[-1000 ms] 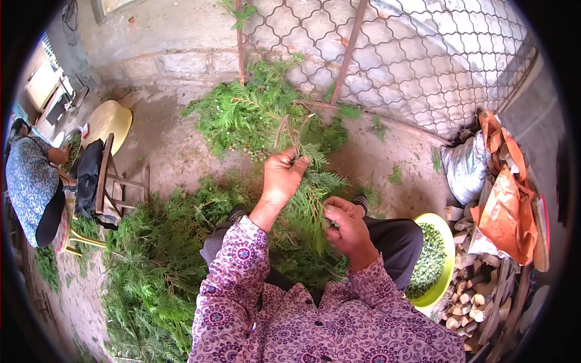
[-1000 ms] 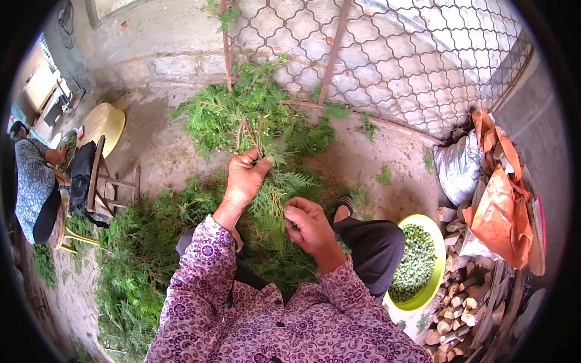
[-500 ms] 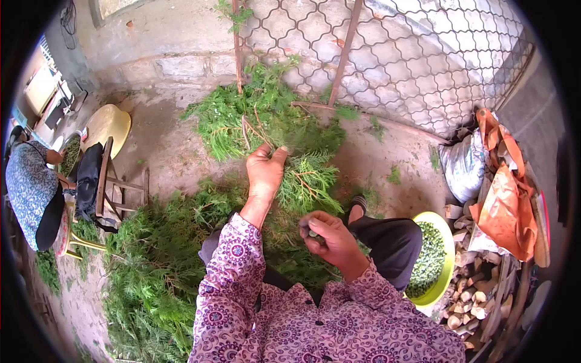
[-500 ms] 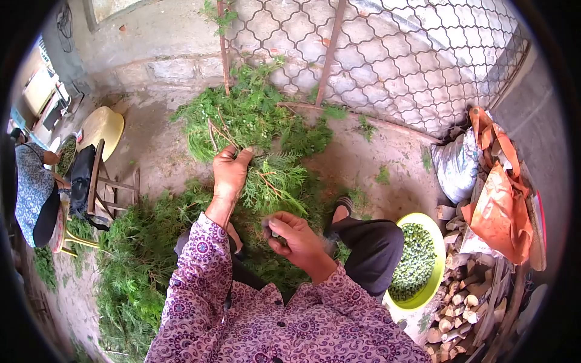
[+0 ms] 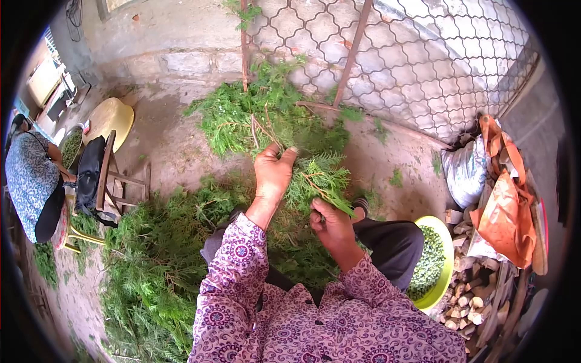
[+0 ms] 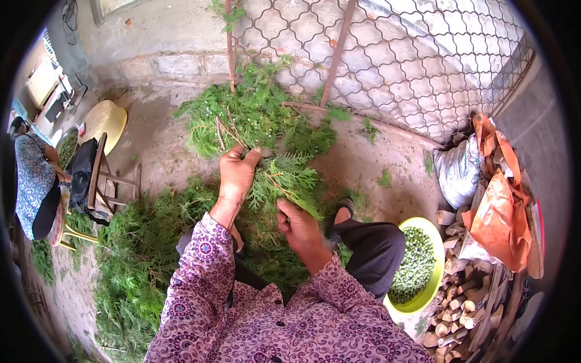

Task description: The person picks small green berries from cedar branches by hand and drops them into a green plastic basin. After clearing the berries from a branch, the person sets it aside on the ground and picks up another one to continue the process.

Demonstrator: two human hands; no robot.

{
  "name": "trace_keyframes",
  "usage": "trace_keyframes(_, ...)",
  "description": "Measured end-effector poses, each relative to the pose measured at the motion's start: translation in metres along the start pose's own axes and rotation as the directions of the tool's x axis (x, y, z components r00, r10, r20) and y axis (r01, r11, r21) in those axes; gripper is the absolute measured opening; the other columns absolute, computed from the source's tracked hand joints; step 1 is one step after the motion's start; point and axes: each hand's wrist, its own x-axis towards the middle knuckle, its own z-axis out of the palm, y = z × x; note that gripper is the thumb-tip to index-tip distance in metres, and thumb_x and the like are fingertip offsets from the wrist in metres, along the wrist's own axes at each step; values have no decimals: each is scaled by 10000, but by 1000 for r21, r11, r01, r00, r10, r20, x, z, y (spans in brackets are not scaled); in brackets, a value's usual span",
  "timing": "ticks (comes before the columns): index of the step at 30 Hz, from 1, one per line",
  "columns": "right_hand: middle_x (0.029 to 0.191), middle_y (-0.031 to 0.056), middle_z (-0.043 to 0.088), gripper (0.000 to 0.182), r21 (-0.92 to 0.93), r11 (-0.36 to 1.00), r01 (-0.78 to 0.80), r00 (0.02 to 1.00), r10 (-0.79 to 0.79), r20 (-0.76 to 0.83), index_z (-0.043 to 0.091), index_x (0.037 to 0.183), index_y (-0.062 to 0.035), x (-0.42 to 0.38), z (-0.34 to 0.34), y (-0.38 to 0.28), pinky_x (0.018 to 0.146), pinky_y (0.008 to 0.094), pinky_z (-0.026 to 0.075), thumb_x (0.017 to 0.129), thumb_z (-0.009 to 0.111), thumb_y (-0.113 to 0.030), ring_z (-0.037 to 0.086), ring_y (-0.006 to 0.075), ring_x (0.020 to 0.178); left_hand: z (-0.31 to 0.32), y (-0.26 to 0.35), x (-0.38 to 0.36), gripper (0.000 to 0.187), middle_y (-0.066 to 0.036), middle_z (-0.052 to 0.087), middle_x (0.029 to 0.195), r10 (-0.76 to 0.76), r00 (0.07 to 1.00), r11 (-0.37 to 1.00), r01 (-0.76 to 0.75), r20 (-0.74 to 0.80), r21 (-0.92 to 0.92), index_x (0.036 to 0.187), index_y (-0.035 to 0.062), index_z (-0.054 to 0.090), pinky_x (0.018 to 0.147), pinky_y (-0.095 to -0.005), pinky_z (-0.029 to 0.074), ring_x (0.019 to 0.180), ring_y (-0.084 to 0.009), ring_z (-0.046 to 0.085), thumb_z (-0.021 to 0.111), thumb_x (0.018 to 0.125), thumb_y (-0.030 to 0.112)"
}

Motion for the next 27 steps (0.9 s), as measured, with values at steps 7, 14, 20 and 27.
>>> trace_keyframes(7, 691, -9, 487, 103, -50, 993, -103, 988, 109, 114, 497, 820, -89, 6, -15, 8, 445, 214, 296, 793, 594, -112, 420, 72, 522, 3, 1, -1, 96, -7, 602, 768, -16, 1000, 998, 15, 15, 57, 857, -34, 592, 604, -196, 408, 669, -40, 480, 546, 787, 12)
trace_keyframes(14, 673, -1, 479, 71, -43, 982, -186, 975, 190, 117, 501, 808, -75, 6, -16, 4, 441, 219, 285, 796, 554, -121, 398, 89, 490, 4, -3, -1, 95, -5, 606, 769, -52, 998, 991, 47, 33, 128, 853, -34, 596, 609, -192, 405, 674, -40, 488, 545, 791, 16)
trace_keyframes(20, 626, 22, 445, 127, -131, 935, -329, 822, 352, 447, 507, 808, -18, 2, -33, 1, 423, 220, 276, 742, 529, -125, 347, 91, 444, 8, 2, -1, 77, -4, 603, 757, -45, 998, 999, 46, 43, -15, 841, -19, 600, 597, -202, 408, 642, -49, 499, 544, 797, 9)
trace_keyframes(27, 651, 59, 503, 157, 104, 993, -54, 992, 41, 122, 504, 901, -11, -41, -74, -60, 361, 186, 298, 745, 507, -18, 391, 74, 432, -40, -54, 25, 251, 44, 539, 760, 68, 993, 951, -34, 101, -308, 908, 82, 577, 565, -193, 394, 665, -69, 509, 601, 797, 305)
